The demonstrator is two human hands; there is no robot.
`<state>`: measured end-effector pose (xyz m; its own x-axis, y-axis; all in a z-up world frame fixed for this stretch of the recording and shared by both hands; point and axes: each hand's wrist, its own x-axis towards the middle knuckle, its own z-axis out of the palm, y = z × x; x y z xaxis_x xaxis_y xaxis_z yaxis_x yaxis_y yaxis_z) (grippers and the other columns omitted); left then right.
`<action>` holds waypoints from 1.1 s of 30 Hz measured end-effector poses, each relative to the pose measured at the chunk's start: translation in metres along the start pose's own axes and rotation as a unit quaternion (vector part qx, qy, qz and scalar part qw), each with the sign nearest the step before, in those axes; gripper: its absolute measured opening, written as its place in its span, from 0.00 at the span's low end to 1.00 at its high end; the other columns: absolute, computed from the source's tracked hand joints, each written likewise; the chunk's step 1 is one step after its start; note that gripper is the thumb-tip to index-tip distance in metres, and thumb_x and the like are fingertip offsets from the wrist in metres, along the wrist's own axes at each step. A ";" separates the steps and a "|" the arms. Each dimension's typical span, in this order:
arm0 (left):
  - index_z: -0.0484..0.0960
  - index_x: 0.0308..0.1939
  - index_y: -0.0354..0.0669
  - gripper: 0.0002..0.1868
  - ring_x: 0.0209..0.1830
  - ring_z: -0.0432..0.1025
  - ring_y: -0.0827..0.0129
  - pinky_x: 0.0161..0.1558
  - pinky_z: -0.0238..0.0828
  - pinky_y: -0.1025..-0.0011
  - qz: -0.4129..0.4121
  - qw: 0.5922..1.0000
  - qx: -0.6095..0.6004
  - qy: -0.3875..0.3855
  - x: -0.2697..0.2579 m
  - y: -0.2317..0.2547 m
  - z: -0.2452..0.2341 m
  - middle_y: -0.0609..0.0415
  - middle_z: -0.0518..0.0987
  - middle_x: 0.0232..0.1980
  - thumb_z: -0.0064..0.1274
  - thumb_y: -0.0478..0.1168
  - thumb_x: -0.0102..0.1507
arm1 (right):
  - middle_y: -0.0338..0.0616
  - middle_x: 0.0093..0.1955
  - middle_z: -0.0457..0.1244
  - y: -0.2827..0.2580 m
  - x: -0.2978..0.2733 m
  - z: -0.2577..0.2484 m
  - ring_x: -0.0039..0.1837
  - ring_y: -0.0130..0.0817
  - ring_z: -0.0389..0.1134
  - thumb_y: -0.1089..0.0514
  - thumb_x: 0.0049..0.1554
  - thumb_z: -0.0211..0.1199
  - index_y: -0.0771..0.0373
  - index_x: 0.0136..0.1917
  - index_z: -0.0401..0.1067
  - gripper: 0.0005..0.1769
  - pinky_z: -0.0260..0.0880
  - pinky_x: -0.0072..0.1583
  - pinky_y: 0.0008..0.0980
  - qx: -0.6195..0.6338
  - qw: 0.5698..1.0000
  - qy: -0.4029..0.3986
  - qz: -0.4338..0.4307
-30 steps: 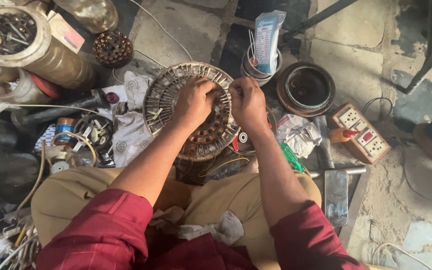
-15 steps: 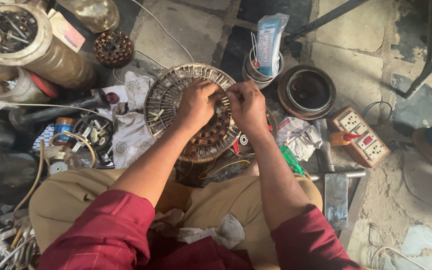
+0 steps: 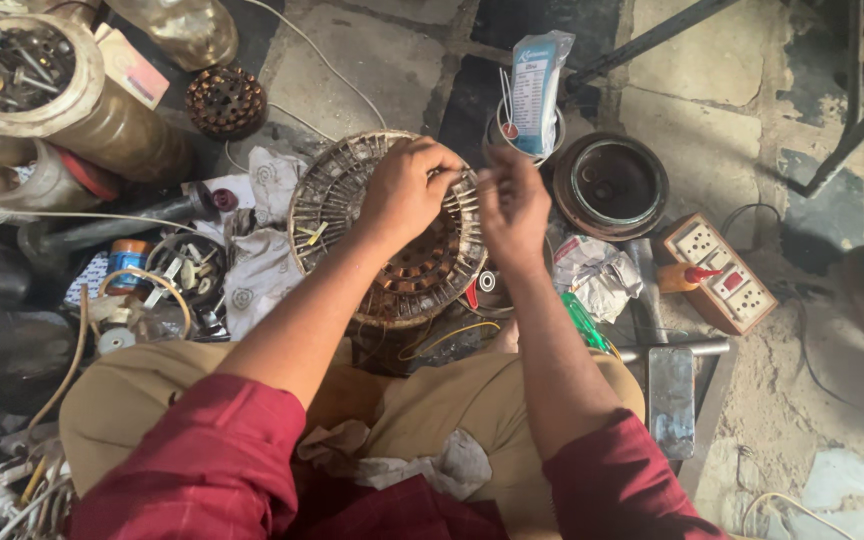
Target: The person repairs a fan motor assembly by hand while sitting on the floor, using pliers to manipulate wires and components within the motor housing.
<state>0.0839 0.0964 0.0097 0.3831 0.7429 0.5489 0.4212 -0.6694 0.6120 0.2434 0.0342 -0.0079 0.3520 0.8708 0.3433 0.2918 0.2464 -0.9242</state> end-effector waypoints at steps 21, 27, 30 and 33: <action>0.86 0.43 0.36 0.09 0.36 0.77 0.79 0.39 0.75 0.79 -0.311 0.880 -0.359 -0.032 0.004 -0.047 0.008 0.58 0.85 0.38 0.64 0.37 0.61 | 0.39 0.37 0.70 0.007 -0.001 0.024 0.38 0.20 0.68 0.56 0.58 0.70 0.68 0.55 0.77 0.16 0.69 0.43 0.23 -0.014 0.991 -0.098 0.091; 0.88 0.42 0.37 0.10 0.36 0.76 0.80 0.40 0.74 0.79 -0.290 0.899 -0.330 -0.005 0.001 -0.043 0.007 0.58 0.85 0.38 0.64 0.39 0.60 | 0.38 0.34 0.70 0.022 0.005 0.038 0.37 0.20 0.69 0.55 0.57 0.70 0.68 0.46 0.78 0.13 0.70 0.41 0.24 -0.068 0.995 -0.055 0.043; 0.88 0.40 0.37 0.10 0.35 0.76 0.80 0.38 0.74 0.79 -0.292 0.903 -0.314 0.013 0.001 -0.042 0.013 0.57 0.86 0.37 0.65 0.40 0.60 | 0.39 0.33 0.69 0.025 0.004 0.037 0.36 0.21 0.69 0.55 0.58 0.68 0.68 0.46 0.77 0.12 0.70 0.40 0.25 -0.071 0.994 -0.063 0.058; 0.88 0.40 0.37 0.09 0.34 0.76 0.80 0.38 0.74 0.79 -0.310 0.893 -0.326 0.021 0.002 -0.044 0.017 0.58 0.86 0.36 0.65 0.40 0.61 | 0.40 0.33 0.69 0.024 0.005 0.037 0.35 0.21 0.68 0.56 0.58 0.67 0.68 0.46 0.78 0.11 0.69 0.40 0.26 -0.074 0.993 -0.068 0.068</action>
<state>0.0801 0.1270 -0.0259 0.2057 0.9786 0.0016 -0.0311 0.0049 0.9995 0.2194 0.0603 -0.0340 0.2773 0.9432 0.1829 0.3813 0.0667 -0.9220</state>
